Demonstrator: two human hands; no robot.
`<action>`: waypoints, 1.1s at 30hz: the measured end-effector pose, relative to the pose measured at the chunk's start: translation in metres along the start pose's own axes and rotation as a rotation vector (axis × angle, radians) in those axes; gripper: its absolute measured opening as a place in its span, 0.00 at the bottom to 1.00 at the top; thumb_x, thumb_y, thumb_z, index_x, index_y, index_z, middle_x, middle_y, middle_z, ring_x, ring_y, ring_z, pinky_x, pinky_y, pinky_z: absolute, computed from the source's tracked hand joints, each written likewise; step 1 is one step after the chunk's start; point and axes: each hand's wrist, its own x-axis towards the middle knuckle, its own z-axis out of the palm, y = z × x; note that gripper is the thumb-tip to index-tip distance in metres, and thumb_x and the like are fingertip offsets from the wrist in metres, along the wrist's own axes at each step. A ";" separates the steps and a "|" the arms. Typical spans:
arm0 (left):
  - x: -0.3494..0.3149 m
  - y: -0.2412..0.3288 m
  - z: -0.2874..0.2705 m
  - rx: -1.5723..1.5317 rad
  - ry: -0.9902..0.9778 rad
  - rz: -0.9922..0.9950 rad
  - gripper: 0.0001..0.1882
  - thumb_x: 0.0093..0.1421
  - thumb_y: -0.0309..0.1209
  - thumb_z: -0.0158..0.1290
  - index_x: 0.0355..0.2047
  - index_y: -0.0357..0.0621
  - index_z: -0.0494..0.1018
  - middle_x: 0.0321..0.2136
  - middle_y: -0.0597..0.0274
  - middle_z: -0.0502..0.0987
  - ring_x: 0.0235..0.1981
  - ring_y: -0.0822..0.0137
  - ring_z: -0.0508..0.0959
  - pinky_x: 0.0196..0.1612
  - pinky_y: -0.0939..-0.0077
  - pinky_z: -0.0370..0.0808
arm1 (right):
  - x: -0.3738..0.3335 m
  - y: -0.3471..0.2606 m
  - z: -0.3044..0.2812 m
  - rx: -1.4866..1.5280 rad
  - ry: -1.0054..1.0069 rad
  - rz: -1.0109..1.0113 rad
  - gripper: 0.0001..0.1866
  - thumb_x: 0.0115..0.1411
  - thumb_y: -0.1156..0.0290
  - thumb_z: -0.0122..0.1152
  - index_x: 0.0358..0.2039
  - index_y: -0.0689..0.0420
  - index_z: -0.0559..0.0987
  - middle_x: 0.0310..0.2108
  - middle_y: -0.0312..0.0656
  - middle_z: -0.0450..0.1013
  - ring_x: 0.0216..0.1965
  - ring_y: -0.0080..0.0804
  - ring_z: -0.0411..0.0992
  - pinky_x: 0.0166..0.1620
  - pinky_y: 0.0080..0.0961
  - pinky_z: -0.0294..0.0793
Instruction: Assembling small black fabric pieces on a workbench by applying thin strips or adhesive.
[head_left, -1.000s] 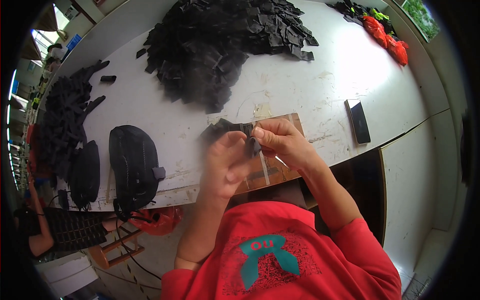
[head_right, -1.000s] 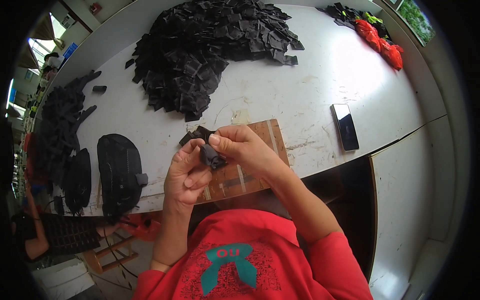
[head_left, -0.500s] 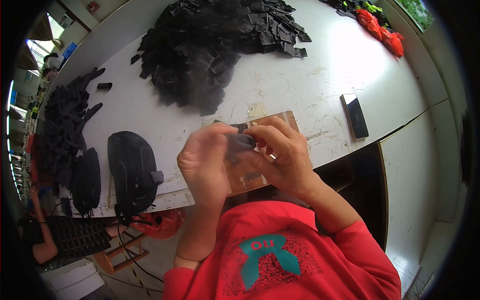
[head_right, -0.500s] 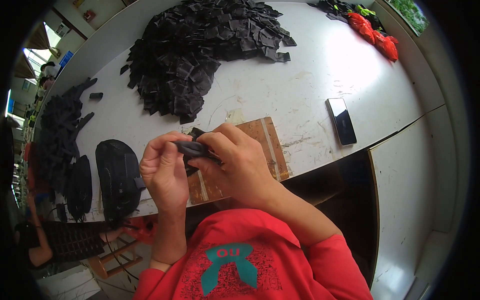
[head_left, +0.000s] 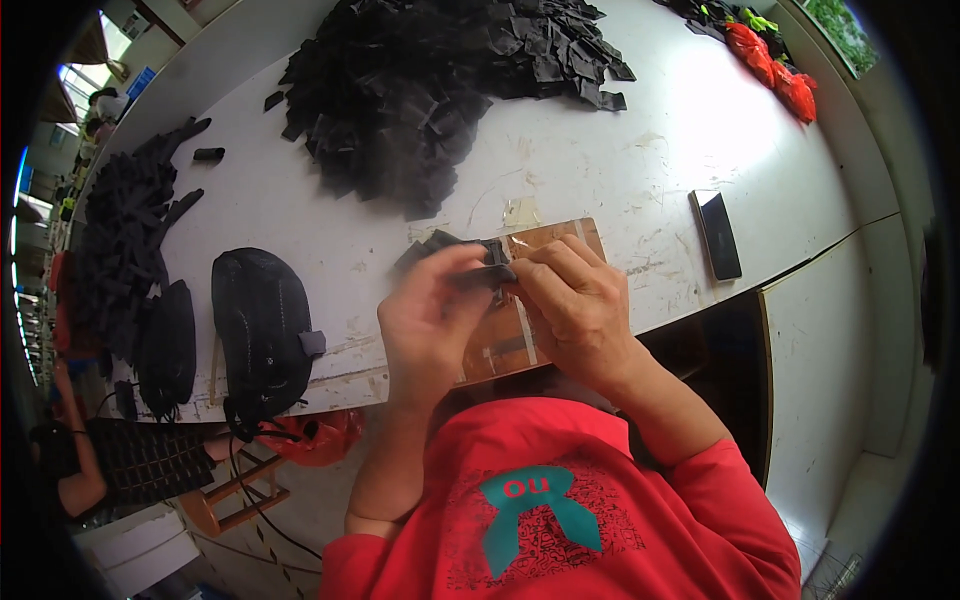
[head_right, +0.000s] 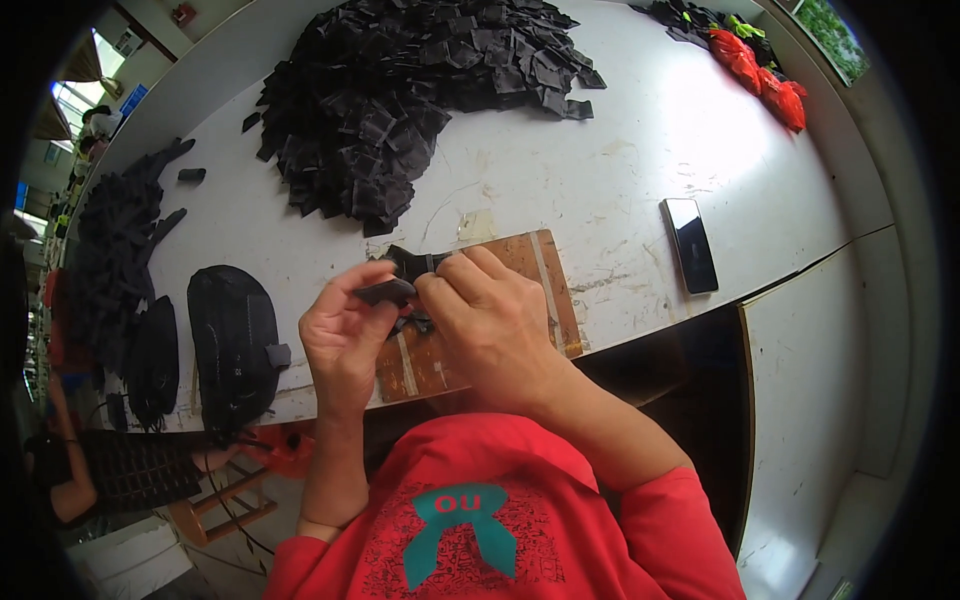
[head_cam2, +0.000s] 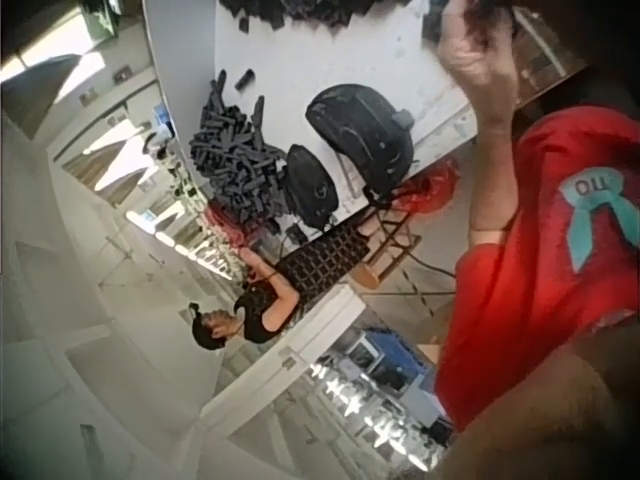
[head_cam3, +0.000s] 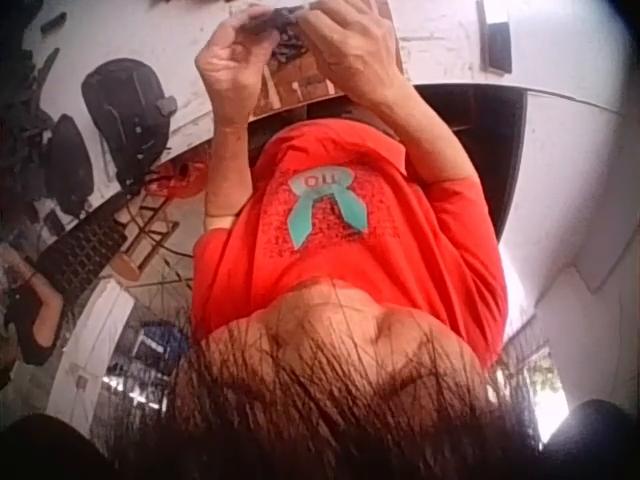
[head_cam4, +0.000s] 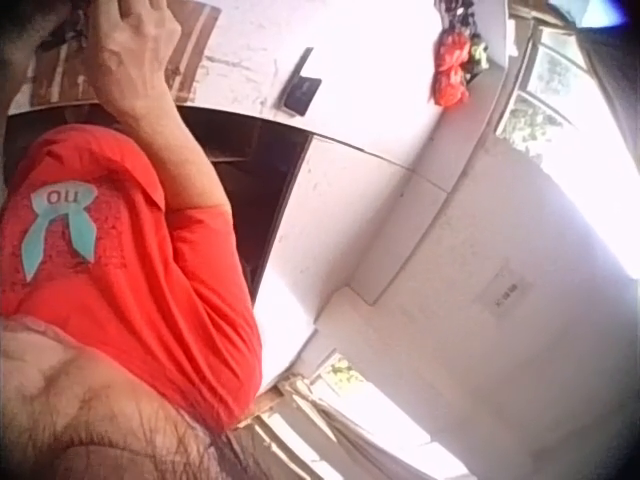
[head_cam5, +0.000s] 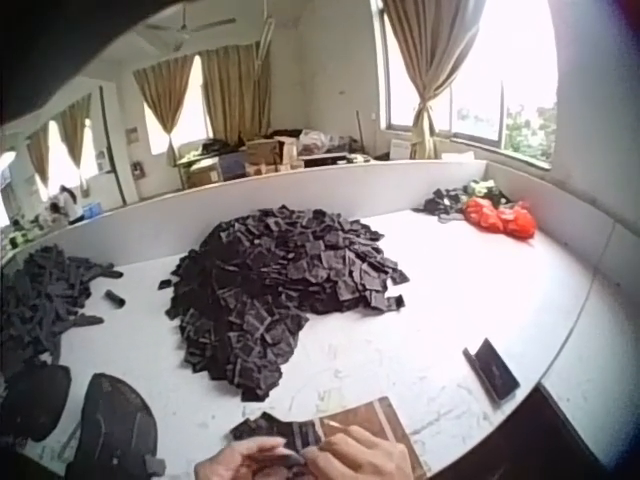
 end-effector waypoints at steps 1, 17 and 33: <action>0.000 -0.001 -0.006 0.183 -0.086 -0.022 0.08 0.54 0.21 0.48 0.34 0.30 0.69 0.26 0.58 0.74 0.26 0.76 0.72 0.32 0.84 0.71 | 0.002 -0.001 -0.003 -0.007 -0.030 -0.007 0.10 0.40 0.81 0.60 0.26 0.61 0.73 0.22 0.40 0.67 0.22 0.34 0.66 0.21 0.26 0.65; 0.005 -0.105 -0.023 1.255 0.003 -0.050 0.15 0.43 0.26 0.55 0.33 0.38 0.68 0.34 0.51 0.68 0.32 0.52 0.70 0.34 0.64 0.69 | -0.232 0.066 -0.036 0.506 0.271 1.390 0.16 0.56 0.62 0.52 0.19 0.60 0.72 0.09 0.31 0.60 0.11 0.13 0.55 0.15 0.12 0.52; -0.031 -0.017 -0.012 -0.404 -0.001 -0.635 0.10 0.52 0.23 0.49 0.35 0.34 0.68 0.28 0.59 0.74 0.26 0.73 0.74 0.30 0.82 0.72 | -0.059 -0.006 0.032 1.448 -0.274 1.148 0.11 0.53 0.68 0.57 0.32 0.62 0.72 0.27 0.41 0.71 0.28 0.22 0.69 0.33 0.19 0.69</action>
